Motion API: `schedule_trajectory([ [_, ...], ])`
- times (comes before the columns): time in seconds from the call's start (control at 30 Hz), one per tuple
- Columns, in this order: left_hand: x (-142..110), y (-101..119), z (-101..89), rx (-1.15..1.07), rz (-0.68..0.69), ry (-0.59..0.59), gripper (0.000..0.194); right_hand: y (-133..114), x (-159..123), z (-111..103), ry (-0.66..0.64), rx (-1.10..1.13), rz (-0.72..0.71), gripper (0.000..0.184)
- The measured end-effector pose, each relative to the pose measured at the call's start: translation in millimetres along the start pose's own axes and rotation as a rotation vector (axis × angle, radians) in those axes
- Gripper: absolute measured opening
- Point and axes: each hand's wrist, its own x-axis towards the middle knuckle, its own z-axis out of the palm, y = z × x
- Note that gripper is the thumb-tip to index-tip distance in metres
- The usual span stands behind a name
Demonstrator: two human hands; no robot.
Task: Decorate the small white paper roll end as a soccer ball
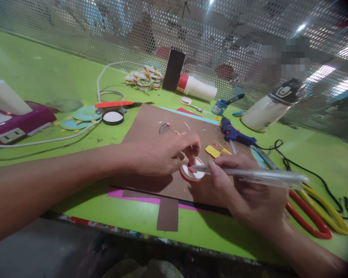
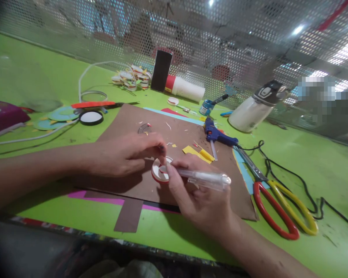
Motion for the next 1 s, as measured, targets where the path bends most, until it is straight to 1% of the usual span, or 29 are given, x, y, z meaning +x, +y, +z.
schedule_trajectory([
  [0.33,0.2,-1.8,0.1,0.0,-0.002,0.01,0.017,2.2,-2.4,2.5,-0.024,0.006,0.026,0.012],
  [0.47,0.5,-1.4,-0.2,-0.002,-0.006,0.009,0.019,1.7,-1.5,1.9,-0.04,0.038,0.044,0.012],
  [0.7,0.1,0.4,-0.8,-0.009,-0.006,0.005,0.027,-0.2,2.5,1.3,-0.038,0.042,0.025,0.013],
  [1.0,-0.6,1.4,-0.2,-0.008,-0.004,0.015,0.026,-0.1,3.4,0.0,-0.045,-0.009,-0.008,0.013],
])
